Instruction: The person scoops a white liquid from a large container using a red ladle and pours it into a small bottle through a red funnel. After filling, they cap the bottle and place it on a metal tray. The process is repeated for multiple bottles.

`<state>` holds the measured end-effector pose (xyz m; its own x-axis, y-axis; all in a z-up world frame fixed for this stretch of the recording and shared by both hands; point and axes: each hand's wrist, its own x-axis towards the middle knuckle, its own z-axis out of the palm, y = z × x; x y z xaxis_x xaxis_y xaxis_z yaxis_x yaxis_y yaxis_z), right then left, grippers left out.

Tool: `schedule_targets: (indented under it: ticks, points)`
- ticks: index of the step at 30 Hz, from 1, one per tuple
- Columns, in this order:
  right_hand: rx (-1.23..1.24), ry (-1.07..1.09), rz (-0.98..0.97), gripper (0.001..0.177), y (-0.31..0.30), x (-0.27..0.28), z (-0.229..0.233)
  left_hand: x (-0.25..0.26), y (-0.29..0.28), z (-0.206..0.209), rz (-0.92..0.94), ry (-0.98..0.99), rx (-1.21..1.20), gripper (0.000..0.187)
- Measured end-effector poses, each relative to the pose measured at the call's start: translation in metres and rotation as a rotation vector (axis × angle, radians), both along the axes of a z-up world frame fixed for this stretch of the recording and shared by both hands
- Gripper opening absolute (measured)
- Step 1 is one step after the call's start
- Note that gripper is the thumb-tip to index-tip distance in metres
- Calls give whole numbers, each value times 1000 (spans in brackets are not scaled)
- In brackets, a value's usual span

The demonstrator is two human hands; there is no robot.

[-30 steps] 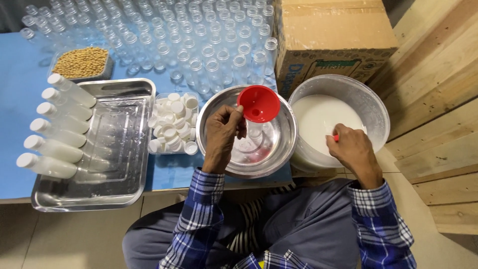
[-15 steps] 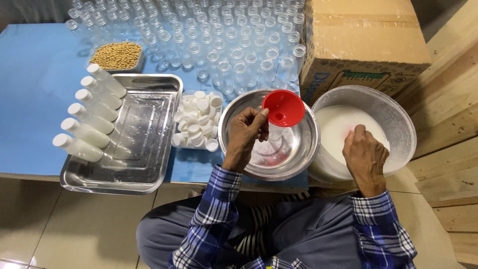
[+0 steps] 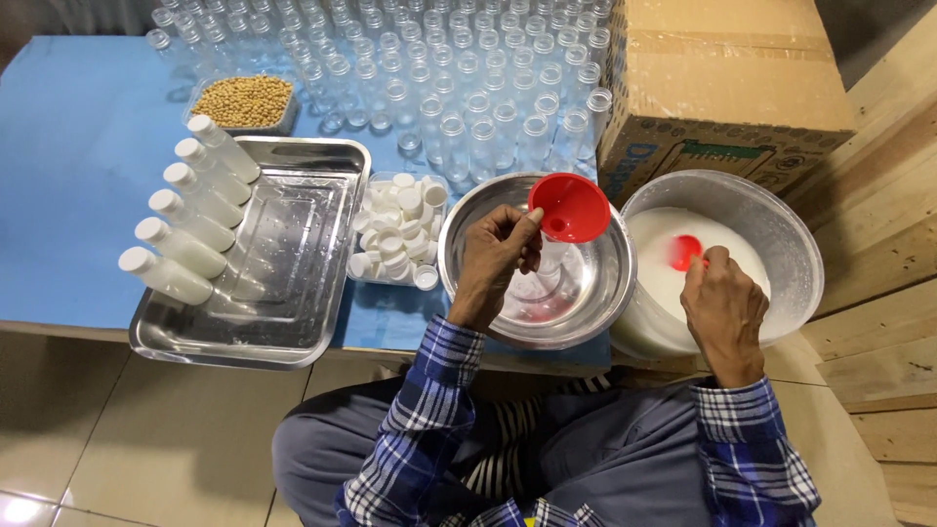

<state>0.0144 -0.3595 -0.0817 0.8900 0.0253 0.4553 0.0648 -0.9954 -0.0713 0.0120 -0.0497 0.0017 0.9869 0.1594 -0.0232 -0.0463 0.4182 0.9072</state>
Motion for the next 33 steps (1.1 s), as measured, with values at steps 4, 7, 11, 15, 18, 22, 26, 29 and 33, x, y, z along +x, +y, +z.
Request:
schedule_targets:
  ticks: [4,7,11,15,18,22,26,29,33]
  points:
    - [-70,10,2,22,6,3,4,-1,1,1,12,5,-4,28]
    - [188,326,108,27,3,10,9,-5,7,4,-2,9,-6,28]
    - [471,485,94,24,30,-10,58,-11,12,12,-111,-25,57,18]
    - [420,251,193,22,19,-8,38,-10,10,11,-121,-16,40,18]
    - [88,117,115,21,13,-7,23,-10,10,13,-125,1,49,17]
    - [-180,219,18,22,9,-5,14,-7,9,6,-126,-20,60,19]
    - [110,368,50,32,10,2,16,1,3,-6,-31,37,15,24]
    - [331,329,91,28,14,-2,24,1,5,-7,-45,48,13,23]
    - [454,127,138,18,16,-3,33,-2,2,-1,-30,41,13,23]
